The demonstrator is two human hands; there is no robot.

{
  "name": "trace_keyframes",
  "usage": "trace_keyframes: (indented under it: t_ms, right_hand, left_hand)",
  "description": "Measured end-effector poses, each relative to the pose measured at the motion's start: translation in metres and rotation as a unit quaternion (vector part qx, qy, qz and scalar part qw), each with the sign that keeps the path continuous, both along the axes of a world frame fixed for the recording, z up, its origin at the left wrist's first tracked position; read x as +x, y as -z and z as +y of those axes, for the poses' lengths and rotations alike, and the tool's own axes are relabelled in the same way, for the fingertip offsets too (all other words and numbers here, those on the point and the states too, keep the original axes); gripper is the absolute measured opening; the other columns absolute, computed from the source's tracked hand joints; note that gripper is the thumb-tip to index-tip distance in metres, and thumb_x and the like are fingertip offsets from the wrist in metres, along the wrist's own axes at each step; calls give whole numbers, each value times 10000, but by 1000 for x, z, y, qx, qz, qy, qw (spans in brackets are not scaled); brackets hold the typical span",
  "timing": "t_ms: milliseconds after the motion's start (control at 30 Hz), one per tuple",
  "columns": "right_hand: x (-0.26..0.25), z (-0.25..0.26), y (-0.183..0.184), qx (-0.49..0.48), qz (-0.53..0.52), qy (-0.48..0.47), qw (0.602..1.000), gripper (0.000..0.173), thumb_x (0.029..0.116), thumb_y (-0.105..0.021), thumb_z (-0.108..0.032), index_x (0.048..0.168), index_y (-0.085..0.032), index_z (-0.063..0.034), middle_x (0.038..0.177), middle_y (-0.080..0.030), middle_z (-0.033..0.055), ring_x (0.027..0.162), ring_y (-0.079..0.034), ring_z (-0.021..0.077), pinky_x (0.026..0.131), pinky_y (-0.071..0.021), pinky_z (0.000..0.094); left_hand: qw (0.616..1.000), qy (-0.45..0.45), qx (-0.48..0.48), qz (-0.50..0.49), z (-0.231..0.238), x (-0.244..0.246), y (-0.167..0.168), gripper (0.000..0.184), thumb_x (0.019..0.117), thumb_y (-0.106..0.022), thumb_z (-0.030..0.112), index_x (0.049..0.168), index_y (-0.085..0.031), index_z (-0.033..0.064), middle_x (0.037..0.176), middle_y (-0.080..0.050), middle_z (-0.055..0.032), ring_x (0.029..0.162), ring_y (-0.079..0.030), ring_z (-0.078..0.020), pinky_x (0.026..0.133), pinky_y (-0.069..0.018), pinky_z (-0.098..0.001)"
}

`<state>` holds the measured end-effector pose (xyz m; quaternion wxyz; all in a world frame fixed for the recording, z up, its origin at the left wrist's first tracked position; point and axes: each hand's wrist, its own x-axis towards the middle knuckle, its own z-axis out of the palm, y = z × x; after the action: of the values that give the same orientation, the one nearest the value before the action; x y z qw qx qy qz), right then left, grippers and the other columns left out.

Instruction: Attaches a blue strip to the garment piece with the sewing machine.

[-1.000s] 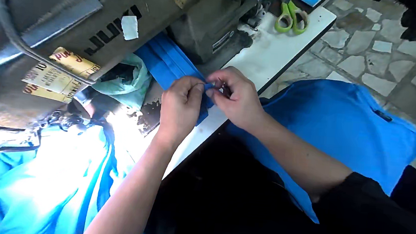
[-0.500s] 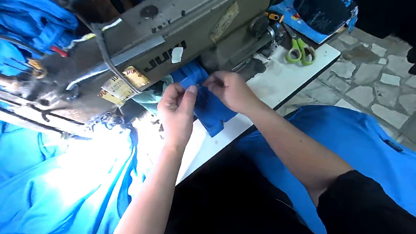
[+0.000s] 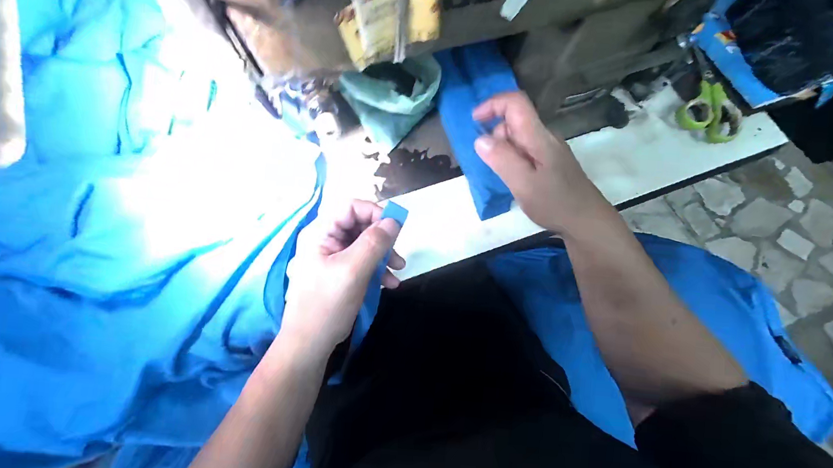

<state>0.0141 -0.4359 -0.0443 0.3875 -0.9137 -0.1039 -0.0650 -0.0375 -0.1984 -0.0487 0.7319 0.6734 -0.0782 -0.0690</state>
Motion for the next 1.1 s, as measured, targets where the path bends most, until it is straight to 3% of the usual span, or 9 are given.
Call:
trace_keyframes:
  t_ms: [67,133,267,467,733,933,1100]
  right_hand:
    - [-36,16,16,122,31,-91,988,259,1025,-465,-167,1202,-581,-17,866,-608,8,635,-529,30,554,-454,221]
    - [-65,32,34,223,88,-127,962,177,1011,-492,-127,1096,-606,-22,872,-642,-2,591,-517,-17,510,-434,150]
    - [-93,50,62,297,160,-112,935,240,1050,-468,-177,1186,-591,-22,758,-581,-49,572,-512,-31,535,-457,129]
    - [-103,58,71,344,147,-91,923,229,1055,-460,-194,1052,-630,-42,669,-531,-57,506,-441,-28,460,-373,115]
    - [-109,58,74,324,103,-87,936,203,1043,-452,-130,1009,-618,-17,678,-527,-34,493,-426,-27,445,-360,112]
    - [-115,57,77,335,101,-70,934,190,1040,-449,-120,1006,-606,-20,641,-494,-37,468,-402,-21,424,-337,116]
    - [-121,54,83,341,104,-59,932,207,1043,-449,-134,1020,-621,-21,665,-507,-44,495,-423,-20,449,-355,121]
  left_hand:
    - [1000,1,17,21,3,-4,12,158,996,-527,58,912,-630,145,701,-633,69,529,-591,-3,478,-521,-154]
    - [999,4,24,23,5,-7,19,163,1000,-536,56,900,-633,139,662,-602,76,481,-532,18,440,-468,-124]
    - [998,16,54,23,5,-15,30,143,1015,-550,97,905,-621,152,647,-572,80,446,-455,31,404,-378,-104]
    - [993,42,106,12,2,-25,36,109,1006,-554,94,932,-629,124,658,-576,66,465,-473,26,420,-387,-110]
    - [980,65,189,-14,-2,-31,32,117,1015,-568,109,926,-645,106,672,-595,48,470,-482,13,416,-373,-119]
    - [974,66,214,-11,-10,-32,34,104,1006,-585,101,932,-658,101,680,-593,83,507,-497,57,461,-395,-93]
    - [967,82,240,-27,-14,-36,34,112,1014,-578,109,934,-656,95,670,-590,49,489,-492,21,441,-390,-119]
